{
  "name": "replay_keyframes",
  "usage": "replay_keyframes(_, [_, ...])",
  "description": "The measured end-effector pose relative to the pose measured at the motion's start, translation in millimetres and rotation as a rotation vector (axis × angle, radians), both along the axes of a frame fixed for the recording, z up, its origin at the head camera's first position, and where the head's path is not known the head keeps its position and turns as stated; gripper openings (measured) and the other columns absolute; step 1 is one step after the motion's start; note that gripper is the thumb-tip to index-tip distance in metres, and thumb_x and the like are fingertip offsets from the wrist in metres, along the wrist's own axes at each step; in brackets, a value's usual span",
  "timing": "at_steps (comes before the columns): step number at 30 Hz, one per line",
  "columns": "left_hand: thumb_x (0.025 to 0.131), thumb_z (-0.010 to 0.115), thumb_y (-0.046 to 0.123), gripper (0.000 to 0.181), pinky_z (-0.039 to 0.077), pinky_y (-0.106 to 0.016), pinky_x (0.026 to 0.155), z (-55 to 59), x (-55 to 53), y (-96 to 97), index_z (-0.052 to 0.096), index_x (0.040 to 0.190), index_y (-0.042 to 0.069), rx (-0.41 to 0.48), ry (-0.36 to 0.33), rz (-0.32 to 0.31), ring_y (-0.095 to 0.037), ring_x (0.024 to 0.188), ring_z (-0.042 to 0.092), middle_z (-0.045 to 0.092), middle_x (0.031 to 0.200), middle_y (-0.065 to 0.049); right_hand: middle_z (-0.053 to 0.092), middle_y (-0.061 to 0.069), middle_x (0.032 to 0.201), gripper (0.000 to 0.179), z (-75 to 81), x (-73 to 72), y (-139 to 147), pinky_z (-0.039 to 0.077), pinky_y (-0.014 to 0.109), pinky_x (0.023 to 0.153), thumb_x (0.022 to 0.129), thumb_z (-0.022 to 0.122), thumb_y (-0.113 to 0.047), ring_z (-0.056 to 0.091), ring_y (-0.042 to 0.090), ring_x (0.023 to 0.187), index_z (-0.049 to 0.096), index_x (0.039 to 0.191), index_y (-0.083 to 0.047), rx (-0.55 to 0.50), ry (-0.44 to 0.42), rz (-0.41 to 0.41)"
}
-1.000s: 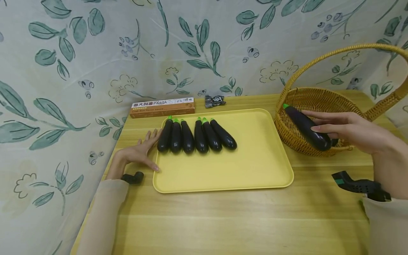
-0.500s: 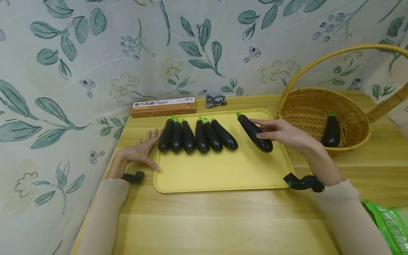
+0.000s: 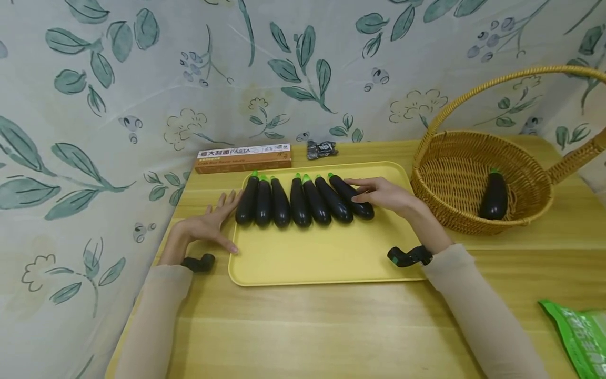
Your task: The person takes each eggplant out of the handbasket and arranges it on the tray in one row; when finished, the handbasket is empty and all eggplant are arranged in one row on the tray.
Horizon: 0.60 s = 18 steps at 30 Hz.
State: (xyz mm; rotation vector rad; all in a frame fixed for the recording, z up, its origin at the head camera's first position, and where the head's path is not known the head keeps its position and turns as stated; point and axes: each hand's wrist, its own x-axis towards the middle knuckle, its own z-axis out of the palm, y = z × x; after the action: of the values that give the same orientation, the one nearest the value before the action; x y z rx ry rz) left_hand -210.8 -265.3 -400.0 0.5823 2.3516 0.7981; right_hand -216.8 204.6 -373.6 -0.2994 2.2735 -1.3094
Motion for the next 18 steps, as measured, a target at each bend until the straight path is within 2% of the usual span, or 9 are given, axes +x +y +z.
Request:
replay_keyframes(9, [0.07,0.096,0.04,0.148,-0.02,-0.075,0.118,1.2,0.6,0.4,-0.016,0.166,0.021,-0.002,-0.005,0.004,-0.042,0.153,-0.036,-0.03,0.169,-0.019,0.043,0.026,0.158,0.062,-3.2,0.7,-1.2,0.038,0.059,0.119,0.102,0.064,-0.023,0.043,0.041,0.145,0.041,0.16,-0.021,-0.009,0.007,0.023])
replay_keyframes(14, [0.071,0.095,0.039,0.148,-0.02,-0.075,0.118,1.3,0.3,0.8,-0.017,0.165,0.02,-0.001,-0.001,-0.001,-0.043,0.153,-0.035,-0.03,0.169,-0.019,0.037,0.024,0.163,0.057,-4.8,1.2,0.8,0.035,0.061,0.122,0.106,0.057,-0.023,0.037,0.041,0.151,0.04,0.16,-0.022,-0.003,0.009,0.039])
replay_keyframes(18, [0.071,0.095,0.039,0.148,-0.02,-0.075,0.118,0.6,0.1,0.7,-0.017,0.165,0.02,-0.001,-0.001,-0.002,-0.043,0.153,-0.035,-0.03,0.169,-0.019,0.041,0.024,0.161,0.054,-4.3,2.3,1.5,0.037,0.06,0.119,0.108,0.052,-0.022,0.04,0.041,0.149,0.04,0.161,-0.022,0.007,0.014,0.043])
